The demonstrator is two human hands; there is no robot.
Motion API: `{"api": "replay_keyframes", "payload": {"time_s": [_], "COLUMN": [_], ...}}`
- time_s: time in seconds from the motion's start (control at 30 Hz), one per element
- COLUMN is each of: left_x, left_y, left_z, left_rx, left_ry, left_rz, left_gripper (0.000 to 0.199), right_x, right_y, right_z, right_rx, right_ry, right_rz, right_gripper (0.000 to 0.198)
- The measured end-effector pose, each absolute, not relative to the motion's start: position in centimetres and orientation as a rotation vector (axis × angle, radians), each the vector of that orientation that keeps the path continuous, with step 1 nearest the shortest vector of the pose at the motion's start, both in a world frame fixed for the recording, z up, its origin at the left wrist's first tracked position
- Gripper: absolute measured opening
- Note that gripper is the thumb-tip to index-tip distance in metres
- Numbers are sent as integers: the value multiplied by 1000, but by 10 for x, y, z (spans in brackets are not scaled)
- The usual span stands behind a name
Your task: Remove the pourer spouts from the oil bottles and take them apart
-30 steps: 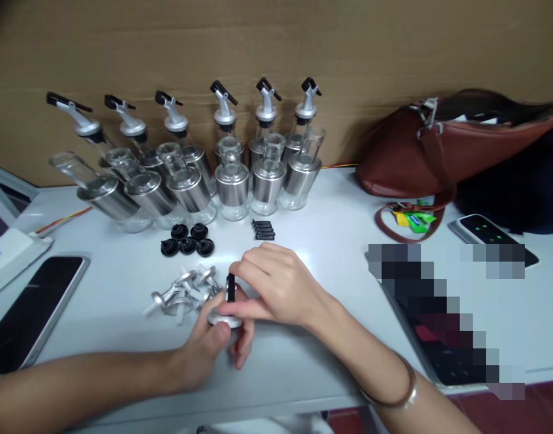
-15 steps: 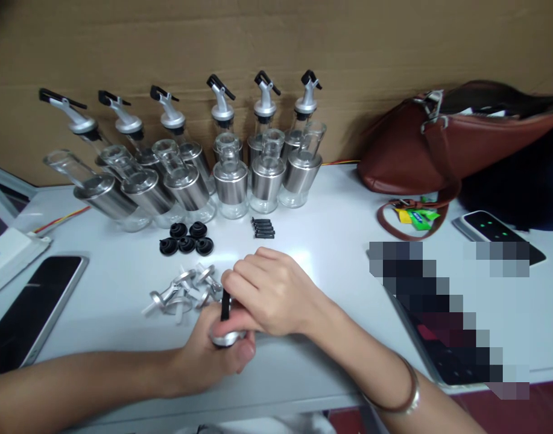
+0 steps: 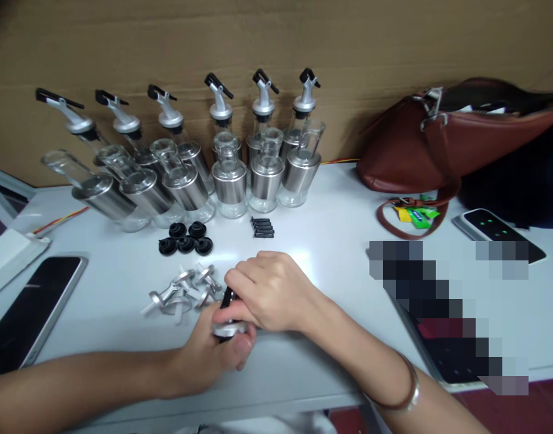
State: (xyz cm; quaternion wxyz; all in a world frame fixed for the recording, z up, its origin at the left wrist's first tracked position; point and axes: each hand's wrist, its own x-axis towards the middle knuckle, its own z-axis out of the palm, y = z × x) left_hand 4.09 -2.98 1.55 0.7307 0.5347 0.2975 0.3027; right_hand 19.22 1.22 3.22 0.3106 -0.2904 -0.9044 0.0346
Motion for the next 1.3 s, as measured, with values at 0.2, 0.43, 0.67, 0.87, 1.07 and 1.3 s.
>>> {"api": "replay_keyframes", "payload": {"time_s": [0.2, 0.43, 0.67, 0.87, 1.07, 1.3], "left_x": [38, 35, 33, 36, 38, 37], "left_y": [-34, -38, -42, -44, -44, -43], "left_z": [9, 6, 9, 2, -4, -1], "left_rx": [1173, 1169, 1084, 1028, 997, 992], "left_ry": [611, 583, 526, 474, 443, 437], "left_rz": [652, 605, 556, 538, 622, 632], "left_gripper": [55, 57, 57, 57, 51, 47], "right_x": [192, 191, 190, 192, 194, 193], "right_y": [12, 11, 10, 8, 9, 10], "right_z": [36, 36, 39, 39, 36, 33], "right_rx": [-802, -793, -765, -780, -788, -801], "right_ry": [-2423, -2448, -2474, -2531, -2548, -2544], "right_rz": [288, 147, -1, 20, 42, 80], "right_gripper": [62, 66, 68, 66, 68, 69]}}
